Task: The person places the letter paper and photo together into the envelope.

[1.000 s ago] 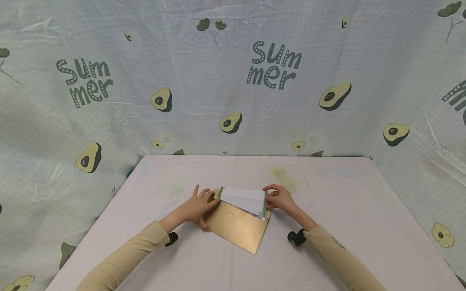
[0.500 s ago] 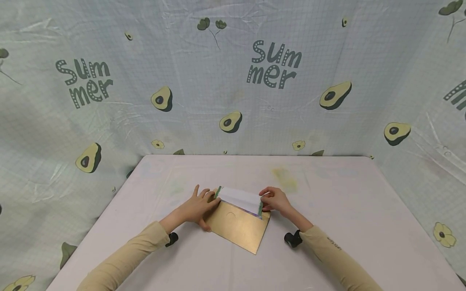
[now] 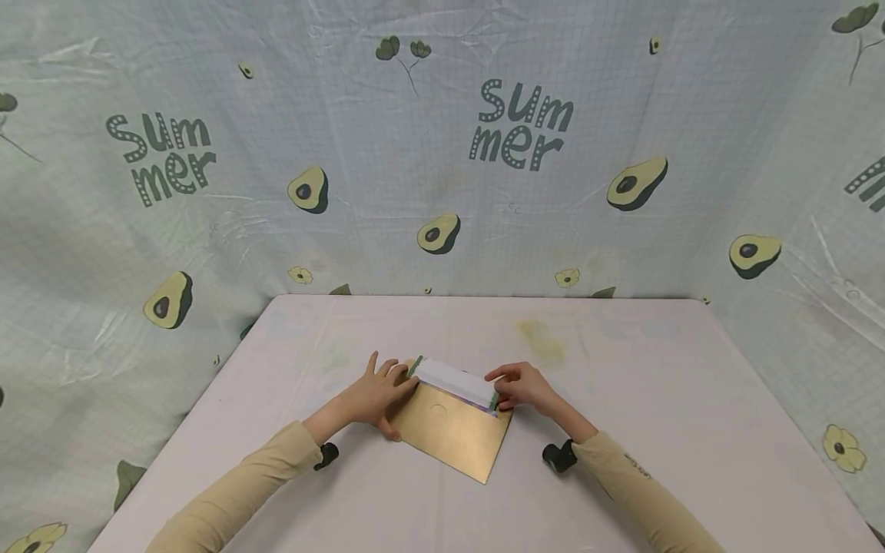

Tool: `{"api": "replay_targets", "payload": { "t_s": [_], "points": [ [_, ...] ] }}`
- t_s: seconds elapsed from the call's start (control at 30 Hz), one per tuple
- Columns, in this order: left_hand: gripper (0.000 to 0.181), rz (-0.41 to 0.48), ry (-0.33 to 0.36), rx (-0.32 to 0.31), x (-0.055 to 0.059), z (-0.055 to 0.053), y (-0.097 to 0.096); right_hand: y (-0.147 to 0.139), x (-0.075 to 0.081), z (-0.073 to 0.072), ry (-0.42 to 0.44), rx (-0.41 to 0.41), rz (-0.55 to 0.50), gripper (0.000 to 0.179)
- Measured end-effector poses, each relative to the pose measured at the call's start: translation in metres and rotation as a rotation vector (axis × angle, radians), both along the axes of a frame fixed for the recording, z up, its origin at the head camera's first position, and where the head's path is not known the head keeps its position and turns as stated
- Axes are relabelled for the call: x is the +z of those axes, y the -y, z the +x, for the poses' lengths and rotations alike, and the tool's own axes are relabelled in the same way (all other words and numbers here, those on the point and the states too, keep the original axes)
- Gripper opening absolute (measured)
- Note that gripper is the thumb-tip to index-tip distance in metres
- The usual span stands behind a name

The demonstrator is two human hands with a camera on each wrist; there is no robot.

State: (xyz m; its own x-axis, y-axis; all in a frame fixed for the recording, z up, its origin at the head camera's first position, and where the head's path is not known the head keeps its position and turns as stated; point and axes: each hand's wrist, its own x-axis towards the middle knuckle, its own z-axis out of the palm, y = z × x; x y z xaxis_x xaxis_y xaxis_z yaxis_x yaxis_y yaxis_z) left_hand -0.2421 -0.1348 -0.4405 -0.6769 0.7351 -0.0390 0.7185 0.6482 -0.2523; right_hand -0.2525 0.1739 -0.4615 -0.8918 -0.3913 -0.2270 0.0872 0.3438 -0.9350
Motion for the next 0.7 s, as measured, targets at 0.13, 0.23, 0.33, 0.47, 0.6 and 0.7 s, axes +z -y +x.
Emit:
{"api": "replay_targets", "payload": {
  "t_s": [0.13,0.23,0.33,0.47,0.6,0.7],
  "points": [
    [0.099,-0.003,-0.003,-0.001,0.0015,0.0014,-0.0001,0.0004,-0.0001,0.0007,-0.019,0.028,0.008,0.029],
    [0.099,-0.005,-0.008,-0.002,0.0021,0.0024,0.0,0.0005,-0.0001,0.0016,-0.036,0.059,0.004,0.029],
    [0.099,-0.005,-0.009,-0.002,0.0019,0.0027,0.0002,0.0005,-0.0001,0.0027,-0.043,0.085,-0.003,0.029],
    [0.099,-0.001,-0.002,0.004,0.0018,0.0029,0.0005,0.0,0.0003,0.0035,-0.04,0.105,-0.013,0.03],
    [0.1,0.007,0.002,0.006,0.0015,0.0025,0.0009,-0.0001,-0.0002,0.0031,-0.047,0.127,0.001,0.03],
    [0.101,0.013,0.0,0.003,0.0011,0.002,0.0012,0.0006,-0.0005,0.0031,-0.05,0.143,0.022,0.03]
  ]
}}
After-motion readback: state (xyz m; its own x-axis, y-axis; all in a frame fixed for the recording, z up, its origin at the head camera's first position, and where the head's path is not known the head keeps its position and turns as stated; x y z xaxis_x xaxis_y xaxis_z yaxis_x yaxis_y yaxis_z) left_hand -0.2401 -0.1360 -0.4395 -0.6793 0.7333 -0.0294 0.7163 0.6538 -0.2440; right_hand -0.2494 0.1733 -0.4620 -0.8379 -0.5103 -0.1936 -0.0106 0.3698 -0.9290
